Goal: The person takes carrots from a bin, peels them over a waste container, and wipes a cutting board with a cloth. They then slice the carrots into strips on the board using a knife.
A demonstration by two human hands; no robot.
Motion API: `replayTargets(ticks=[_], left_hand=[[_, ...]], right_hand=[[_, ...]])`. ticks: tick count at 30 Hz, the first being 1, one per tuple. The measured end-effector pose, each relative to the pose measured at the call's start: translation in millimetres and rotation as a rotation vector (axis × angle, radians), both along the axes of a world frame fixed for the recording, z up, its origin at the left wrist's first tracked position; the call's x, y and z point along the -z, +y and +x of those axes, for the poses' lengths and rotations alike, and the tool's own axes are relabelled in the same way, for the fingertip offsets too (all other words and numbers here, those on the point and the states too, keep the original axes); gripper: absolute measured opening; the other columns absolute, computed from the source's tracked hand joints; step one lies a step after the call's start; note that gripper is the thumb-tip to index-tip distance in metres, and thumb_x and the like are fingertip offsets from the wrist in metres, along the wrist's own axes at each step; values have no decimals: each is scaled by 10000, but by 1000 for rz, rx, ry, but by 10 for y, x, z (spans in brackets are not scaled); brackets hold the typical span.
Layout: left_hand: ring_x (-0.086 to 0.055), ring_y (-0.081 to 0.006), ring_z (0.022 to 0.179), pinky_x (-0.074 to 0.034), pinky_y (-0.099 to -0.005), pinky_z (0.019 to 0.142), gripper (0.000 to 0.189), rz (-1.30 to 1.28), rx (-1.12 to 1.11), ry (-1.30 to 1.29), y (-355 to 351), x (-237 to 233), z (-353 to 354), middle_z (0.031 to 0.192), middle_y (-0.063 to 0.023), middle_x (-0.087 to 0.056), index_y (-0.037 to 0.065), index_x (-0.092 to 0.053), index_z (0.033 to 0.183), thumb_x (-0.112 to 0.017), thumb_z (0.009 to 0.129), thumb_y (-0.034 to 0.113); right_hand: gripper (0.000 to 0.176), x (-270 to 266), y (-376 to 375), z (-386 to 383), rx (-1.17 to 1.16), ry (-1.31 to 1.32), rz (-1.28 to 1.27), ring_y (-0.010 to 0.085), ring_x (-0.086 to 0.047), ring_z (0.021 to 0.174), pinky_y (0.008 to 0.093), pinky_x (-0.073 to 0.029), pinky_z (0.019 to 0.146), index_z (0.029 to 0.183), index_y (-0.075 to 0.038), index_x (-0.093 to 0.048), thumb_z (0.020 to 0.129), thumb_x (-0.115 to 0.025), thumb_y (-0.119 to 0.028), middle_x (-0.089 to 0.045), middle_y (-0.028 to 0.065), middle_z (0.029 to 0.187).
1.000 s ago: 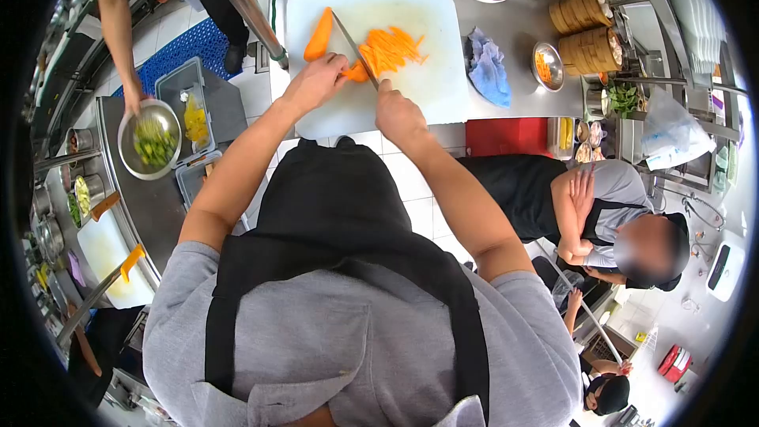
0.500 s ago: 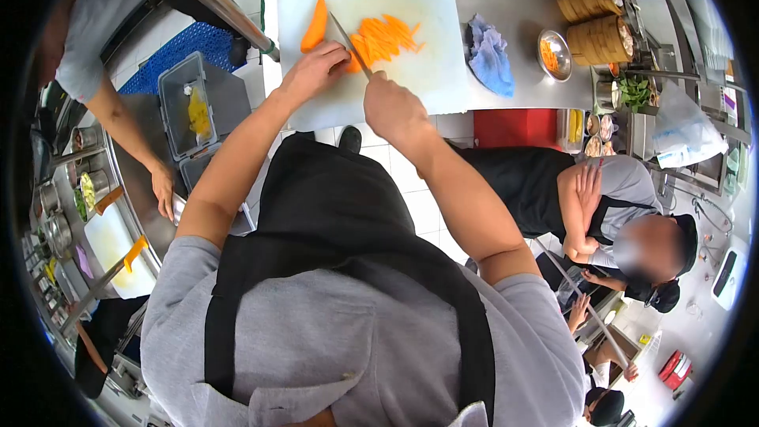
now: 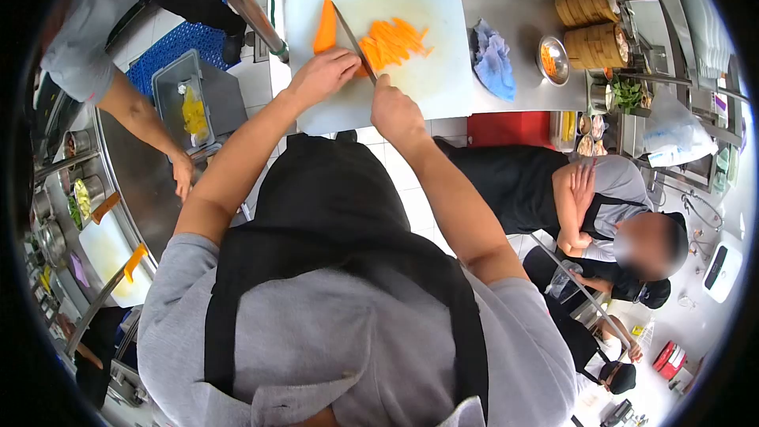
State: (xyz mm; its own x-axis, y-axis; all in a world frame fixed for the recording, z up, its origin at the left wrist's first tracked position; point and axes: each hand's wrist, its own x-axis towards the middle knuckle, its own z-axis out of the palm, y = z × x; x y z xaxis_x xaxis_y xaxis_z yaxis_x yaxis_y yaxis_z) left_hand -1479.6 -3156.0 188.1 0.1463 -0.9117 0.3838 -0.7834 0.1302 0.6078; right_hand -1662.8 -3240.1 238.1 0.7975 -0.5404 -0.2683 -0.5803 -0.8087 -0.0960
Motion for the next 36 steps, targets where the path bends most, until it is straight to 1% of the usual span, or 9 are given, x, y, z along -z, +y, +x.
replayTargets(ticks=[2,8,13,17,21,26,30,32,36], left_hand=[[-643,-299,907,-555,-392,809,124,-59,-9,-2,29,59,-38,988,-93,-651,39,-643,1007,-657,898,98],[-646,-292,920,-554,-396,811,132,-110,35,-32,20,90,-7,979,-87,-648,44,-646,1019,-658,899,100],[-648,-286,955,-557,-401,823,180,-24,58,-46,71,55,11,1020,-84,-655,44,-650,1035,-671,861,86],[-648,-285,954,-555,-397,826,183,-28,93,-80,66,84,38,1000,-82,-654,40,-647,1034,-667,855,75],[-649,-286,956,-554,-390,837,187,-65,101,-76,81,38,77,991,-83,-658,39,-650,1035,-668,852,75],[-644,-282,974,-552,-380,851,205,-29,153,-83,77,58,97,1006,-82,-667,42,-651,1055,-669,853,70],[-642,-277,966,-550,-373,845,181,-15,125,-102,62,72,124,979,-79,-659,45,-644,1028,-669,851,76],[-642,-272,962,-550,-364,845,163,-59,143,-127,64,94,118,966,-76,-654,50,-635,1006,-668,850,84],[-641,-266,960,-550,-362,843,153,-38,163,-135,113,104,113,970,-73,-655,54,-631,995,-664,850,87]], right_hand=[[172,-432,26,69,-23,34,38,367,-745,749,413,-614,631,1013,62,-483,878,-546,-25,-695,232,765],[171,-112,123,37,82,66,49,378,-741,749,432,-613,642,1005,55,-480,878,-552,-33,-706,248,800],[164,-502,199,51,84,85,117,403,-738,771,451,-614,664,999,52,-470,885,-547,-38,-704,249,801],[173,16,179,23,105,18,96,401,-740,784,447,-615,673,1006,63,-468,887,-543,-38,-696,272,817],[167,-479,262,25,72,32,106,398,-738,773,450,-616,666,1021,46,-469,886,-537,-25,-698,265,827],[146,-115,259,42,124,-25,116,424,-731,803,480,-605,697,1004,44,-471,897,-529,-37,-696,279,831],[138,-551,313,34,141,69,185,423,-730,787,471,-607,688,1008,43,-474,904,-522,-33,-696,272,828],[139,-142,339,-7,148,32,147,419,-731,785,466,-607,684,1010,43,-476,903,-522,-35,-698,267,828],[141,-356,289,71,147,18,163,408,-735,790,457,-611,687,1017,37,-477,906,-520,-40,-703,255,851]])
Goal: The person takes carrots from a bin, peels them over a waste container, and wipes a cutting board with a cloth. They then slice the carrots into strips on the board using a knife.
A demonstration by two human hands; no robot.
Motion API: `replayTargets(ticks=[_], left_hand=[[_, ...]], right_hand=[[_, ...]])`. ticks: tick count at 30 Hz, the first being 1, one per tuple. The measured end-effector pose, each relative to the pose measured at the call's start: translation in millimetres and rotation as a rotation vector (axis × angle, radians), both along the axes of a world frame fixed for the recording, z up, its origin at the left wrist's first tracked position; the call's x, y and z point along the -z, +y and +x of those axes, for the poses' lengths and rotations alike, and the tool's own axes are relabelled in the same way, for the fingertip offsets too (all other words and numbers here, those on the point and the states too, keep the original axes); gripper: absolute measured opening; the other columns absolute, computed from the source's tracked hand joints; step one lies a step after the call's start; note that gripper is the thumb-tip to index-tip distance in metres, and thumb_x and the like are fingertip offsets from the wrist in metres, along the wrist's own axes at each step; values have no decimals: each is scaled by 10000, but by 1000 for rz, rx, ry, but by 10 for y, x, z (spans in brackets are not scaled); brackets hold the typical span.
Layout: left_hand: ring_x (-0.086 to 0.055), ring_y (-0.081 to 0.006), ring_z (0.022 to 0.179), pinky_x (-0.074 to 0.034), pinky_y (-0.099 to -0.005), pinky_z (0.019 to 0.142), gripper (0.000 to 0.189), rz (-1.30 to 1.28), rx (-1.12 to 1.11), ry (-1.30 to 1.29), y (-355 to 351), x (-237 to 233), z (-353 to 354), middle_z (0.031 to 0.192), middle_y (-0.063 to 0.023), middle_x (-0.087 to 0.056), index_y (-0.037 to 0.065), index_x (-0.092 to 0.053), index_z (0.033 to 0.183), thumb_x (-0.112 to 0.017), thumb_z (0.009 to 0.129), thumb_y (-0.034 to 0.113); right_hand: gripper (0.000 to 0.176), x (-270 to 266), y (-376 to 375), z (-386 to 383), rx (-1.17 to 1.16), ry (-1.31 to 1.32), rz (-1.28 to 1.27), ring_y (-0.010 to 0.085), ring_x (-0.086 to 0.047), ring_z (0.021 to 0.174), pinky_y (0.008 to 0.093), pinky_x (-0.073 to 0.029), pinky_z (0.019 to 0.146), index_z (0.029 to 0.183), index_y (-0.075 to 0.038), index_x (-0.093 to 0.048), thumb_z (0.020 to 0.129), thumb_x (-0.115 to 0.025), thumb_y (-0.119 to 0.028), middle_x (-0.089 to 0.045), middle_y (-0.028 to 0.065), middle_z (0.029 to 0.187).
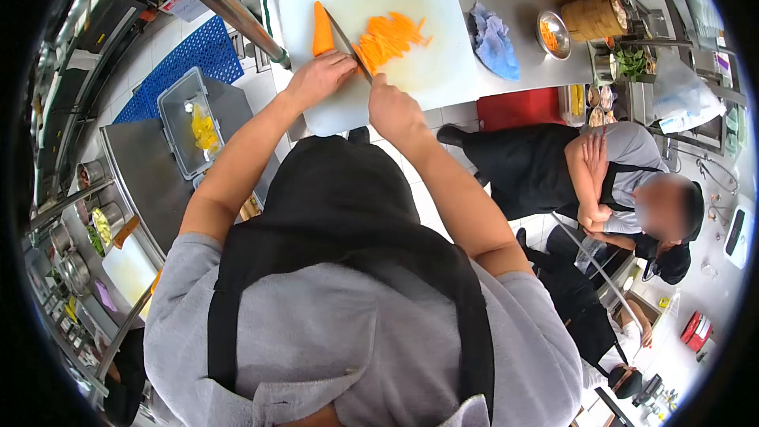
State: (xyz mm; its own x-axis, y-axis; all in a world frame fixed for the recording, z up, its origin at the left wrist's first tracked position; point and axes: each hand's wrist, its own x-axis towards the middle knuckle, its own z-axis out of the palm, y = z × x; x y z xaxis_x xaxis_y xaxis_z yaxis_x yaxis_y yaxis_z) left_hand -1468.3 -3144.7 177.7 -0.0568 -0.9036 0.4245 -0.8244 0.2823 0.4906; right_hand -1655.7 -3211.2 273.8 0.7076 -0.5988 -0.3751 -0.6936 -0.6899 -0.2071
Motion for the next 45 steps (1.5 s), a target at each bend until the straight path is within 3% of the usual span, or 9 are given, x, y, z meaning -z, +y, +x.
replayTargets(ticks=[14,19,21,23,26,28,36,43,45], left_hand=[[-620,-246,1012,-556,-352,841,189,-86,3,-81,-62,13,75,1017,-50,-643,56,-646,1035,-645,851,98],[-633,-252,1011,-558,-360,823,172,29,-12,-83,60,-175,-53,1036,-51,-653,54,-655,1045,-642,881,105],[-658,-269,987,-561,-351,832,163,-108,-166,130,133,-324,-175,1060,-68,-685,49,-676,1058,-648,908,104],[-634,-270,1073,-524,-406,924,221,-39,-185,239,174,-583,-332,1143,-72,-680,68,-678,1124,-658,922,156],[-538,-260,1285,-393,-522,1100,371,-156,35,12,32,-883,-590,1320,-72,-620,88,-623,1271,-611,958,286],[-400,-237,1438,-169,-599,1215,534,14,174,-160,-83,-766,-711,1470,-48,-535,146,-541,1424,-592,961,406],[-323,-255,1493,-112,-582,1233,673,25,309,-220,-348,-495,-636,1578,-70,-415,97,-404,1528,-526,987,478],[-241,-412,1503,-183,-579,1213,720,47,70,-18,-422,-252,-613,1595,-212,-332,-18,-327,1533,-520,1003,429],[-221,-476,1487,-153,-561,1220,766,73,-266,166,-358,-283,-789,1588,-290,-274,-11,-264,1555,-527,999,446]], right_hand=[[207,449,37,-59,28,-25,-27,434,-725,765,467,-608,676,1062,56,-482,894,-533,-53,-701,272,829],[222,-153,-173,-123,28,31,-2,414,-724,821,511,-585,723,1119,17,-497,958,-514,-134,-689,280,887],[246,-375,-185,-219,17,88,-49,407,-722,836,517,-581,741,1114,17,-501,983,-517,-191,-687,250,888],[280,-365,-172,-344,36,52,-112,397,-720,801,490,-590,690,1112,14,-503,981,-550,-228,-680,226,928],[283,-401,-129,-419,112,-6,-242,380,-720,779,470,-594,671,1108,3,-504,942,-601,-204,-662,201,959],[312,-345,-128,-486,136,-94,-288,361,-723,792,442,-597,659,1098,-10,-499,885,-653,-179,-642,193,972],[360,-438,-193,-1210,85,-144,-551,283,-704,755,396,-570,629,1077,-60,-520,791,-706,-176,-612,117,895],[278,-514,-292,-1920,228,-116,-423,309,-686,728,419,-564,624,1111,-141,-587,879,-679,-261,-603,107,902],[305,-260,-325,-1789,336,-146,-412,336,-691,729,435,-573,633,1207,-173,-604,952,-617,-340,-634,128,900]])
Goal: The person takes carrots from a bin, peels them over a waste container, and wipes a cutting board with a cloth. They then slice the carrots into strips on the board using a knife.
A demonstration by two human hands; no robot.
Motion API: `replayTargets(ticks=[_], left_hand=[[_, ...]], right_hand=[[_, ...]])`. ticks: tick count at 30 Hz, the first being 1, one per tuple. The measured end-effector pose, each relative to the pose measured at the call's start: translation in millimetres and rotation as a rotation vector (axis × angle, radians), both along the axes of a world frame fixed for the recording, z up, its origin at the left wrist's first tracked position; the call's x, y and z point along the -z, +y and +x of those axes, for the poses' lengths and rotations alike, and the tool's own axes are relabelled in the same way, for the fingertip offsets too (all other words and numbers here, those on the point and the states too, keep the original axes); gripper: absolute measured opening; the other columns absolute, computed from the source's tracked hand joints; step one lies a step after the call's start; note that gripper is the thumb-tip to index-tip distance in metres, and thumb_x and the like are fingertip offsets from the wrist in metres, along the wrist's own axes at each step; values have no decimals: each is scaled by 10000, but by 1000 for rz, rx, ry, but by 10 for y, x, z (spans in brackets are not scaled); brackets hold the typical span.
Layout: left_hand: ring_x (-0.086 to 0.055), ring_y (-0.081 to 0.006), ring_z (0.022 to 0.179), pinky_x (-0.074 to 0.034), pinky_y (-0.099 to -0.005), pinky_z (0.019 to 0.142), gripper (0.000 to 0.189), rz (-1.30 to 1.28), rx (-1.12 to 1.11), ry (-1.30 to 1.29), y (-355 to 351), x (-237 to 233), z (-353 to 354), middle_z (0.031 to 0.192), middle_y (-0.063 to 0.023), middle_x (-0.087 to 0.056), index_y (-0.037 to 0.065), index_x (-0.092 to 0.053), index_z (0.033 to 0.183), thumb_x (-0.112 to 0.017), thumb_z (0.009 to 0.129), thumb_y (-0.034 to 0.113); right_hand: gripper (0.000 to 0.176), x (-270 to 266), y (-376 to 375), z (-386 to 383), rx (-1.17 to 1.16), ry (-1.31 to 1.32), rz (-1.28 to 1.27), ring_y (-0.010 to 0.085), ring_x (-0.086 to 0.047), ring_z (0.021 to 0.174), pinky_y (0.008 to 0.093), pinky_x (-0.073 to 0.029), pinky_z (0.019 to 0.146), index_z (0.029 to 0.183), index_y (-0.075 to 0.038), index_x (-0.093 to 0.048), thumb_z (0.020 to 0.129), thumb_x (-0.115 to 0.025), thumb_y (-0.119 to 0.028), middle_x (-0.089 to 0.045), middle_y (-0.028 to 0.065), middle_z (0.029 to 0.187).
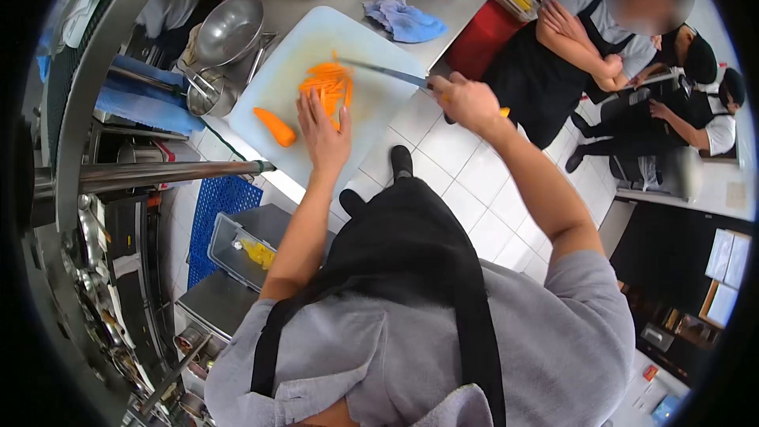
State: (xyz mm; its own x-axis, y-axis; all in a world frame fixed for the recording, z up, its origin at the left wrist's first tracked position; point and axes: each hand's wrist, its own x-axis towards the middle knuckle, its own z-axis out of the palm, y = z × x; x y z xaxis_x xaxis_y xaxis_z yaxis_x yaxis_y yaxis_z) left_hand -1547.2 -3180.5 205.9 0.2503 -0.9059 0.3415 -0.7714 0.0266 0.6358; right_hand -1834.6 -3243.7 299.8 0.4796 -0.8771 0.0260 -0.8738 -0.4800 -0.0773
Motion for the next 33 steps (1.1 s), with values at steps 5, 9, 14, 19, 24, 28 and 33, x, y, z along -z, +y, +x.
replayTargets(ticks=[5,9,14,19,24,28,33], left_hand=[[-255,-496,1457,-188,-590,1192,774,78,-366,-136,-172,98,-308,1566,-318,-277,-8,-269,1545,-535,990,461],[-364,-425,1404,-253,-571,1156,676,81,-543,-207,-617,95,-338,1497,-270,-413,14,-415,1475,-542,986,464],[-480,-378,1304,-338,-504,1116,488,2,-697,-116,-997,191,-316,1387,-191,-550,28,-623,1280,-569,973,404],[-574,-391,1172,-478,-470,991,358,-140,-737,151,-923,271,-251,1295,-228,-580,-19,-615,1249,-587,926,132],[-635,-368,1074,-521,-429,946,316,-229,-787,209,-864,292,-207,1254,-230,-598,-47,-633,1211,-573,917,53],[-641,-360,1070,-521,-423,960,326,-207,-852,289,-966,230,-204,1246,-217,-605,-34,-640,1225,-582,922,69],[-621,-362,1118,-512,-433,976,334,-223,-828,281,-1275,26,-345,1260,-208,-602,-2,-646,1239,-588,924,92]], right_hand=[[383,542,-182,640,226,-67,261,463,-696,880,521,-580,759,1328,-149,-555,1045,-463,-390,-653,284,1076],[370,356,-215,1030,125,-178,384,465,-695,876,523,-579,762,1290,-108,-559,1054,-441,-367,-653,275,1095],[278,488,-345,1034,-116,-413,606,438,-692,875,509,-550,753,1157,-63,-624,1024,-527,-287,-675,294,929],[283,462,-317,1069,41,-693,1117,348,-652,597,437,-544,623,1024,-17,-662,994,-572,-284,-671,234,765],[313,649,-376,1100,-86,-757,1200,241,-623,510,366,-528,467,1107,-5,-665,998,-573,-284,-667,168,746],[292,556,-462,1085,-33,-748,1234,190,-566,481,347,-488,470,1108,-25,-666,1003,-576,-282,-603,103,646],[298,631,-655,1030,-91,-880,1147,207,-594,484,386,-512,480,1107,-20,-678,993,-572,-274,-634,118,665]])
